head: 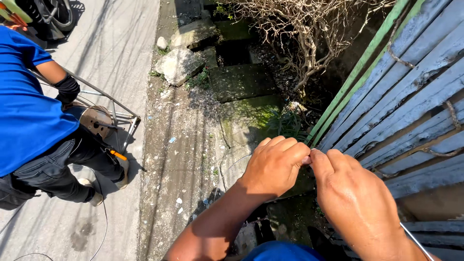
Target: The person pulls a black cable from a reel and bends it by hand while walking along a road. They then strip the outer casing to reveal the wires inside and pull them apart.
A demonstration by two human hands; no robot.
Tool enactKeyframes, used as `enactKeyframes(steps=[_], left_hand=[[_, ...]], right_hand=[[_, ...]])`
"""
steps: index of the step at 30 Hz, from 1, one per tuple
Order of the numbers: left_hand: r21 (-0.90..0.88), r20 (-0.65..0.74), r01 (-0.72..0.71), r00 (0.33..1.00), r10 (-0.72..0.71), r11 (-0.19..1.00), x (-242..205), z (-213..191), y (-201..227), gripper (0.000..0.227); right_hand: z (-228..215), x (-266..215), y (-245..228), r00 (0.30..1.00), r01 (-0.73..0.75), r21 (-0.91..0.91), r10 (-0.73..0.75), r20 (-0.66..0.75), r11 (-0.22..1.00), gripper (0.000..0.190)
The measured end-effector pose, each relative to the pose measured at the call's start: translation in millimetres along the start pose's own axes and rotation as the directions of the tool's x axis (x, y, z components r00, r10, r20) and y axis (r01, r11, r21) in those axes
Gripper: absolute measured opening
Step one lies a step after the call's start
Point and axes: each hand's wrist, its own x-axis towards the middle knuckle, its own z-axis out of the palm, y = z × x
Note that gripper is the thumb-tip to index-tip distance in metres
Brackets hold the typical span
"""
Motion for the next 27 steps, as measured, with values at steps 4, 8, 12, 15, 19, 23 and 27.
enactKeyframes(steps=[4, 8, 12, 15, 19, 23, 27], left_hand=[[0.031, -0.038, -0.096, 0.995, 0.097, 0.995, 7.2, -14.5, -4.3, 0.003], [0.004, -0.062, -0.171, 0.983, 0.171, 0.985, 14.8, -32.2, -12.8, 0.006], [-0.001, -0.079, -0.200, 0.977, 0.199, 0.980, 15.4, -47.2, -25.5, 0.007], [0.011, -0.127, -0.230, 0.965, 0.229, 0.973, 12.8, -58.8, -33.8, 0.008], [-0.026, -0.136, -0.230, 0.965, 0.224, 0.973, -2.6, -62.4, -45.4, 0.011], [0.025, -0.153, -0.229, 0.961, 0.230, 0.973, -18.6, -67.2, -50.4, 0.014], [0.073, -0.175, -0.228, 0.955, 0.238, 0.971, -44.8, -66.6, -53.0, 0.017]], right_hand=[[-8.7, 1.7, -6.2, 0.997, 0.080, -0.107, -0.080, 0.001, 0.991, 0.030], [-19.2, 10.2, -35.1, 0.918, 0.165, -0.019, -0.161, -0.361, 0.986, 0.065], [29.8, -17.9, -38.4, 0.644, 0.651, 0.136, -0.450, -0.618, 0.747, 0.047], [79.7, -31.2, -27.4, 0.690, 0.724, 0.457, -0.523, -0.501, 0.517, 0.042], [94.5, -24.3, -21.3, 0.888, 0.415, 0.831, 0.032, -0.458, 0.370, 0.043], [87.9, -1.7, -22.2, 0.635, 0.713, 0.496, -0.155, -0.757, 0.496, 0.015], [105.3, 10.6, -22.6, 0.547, 0.821, 0.452, -0.255, -0.797, 0.348, 0.013]])
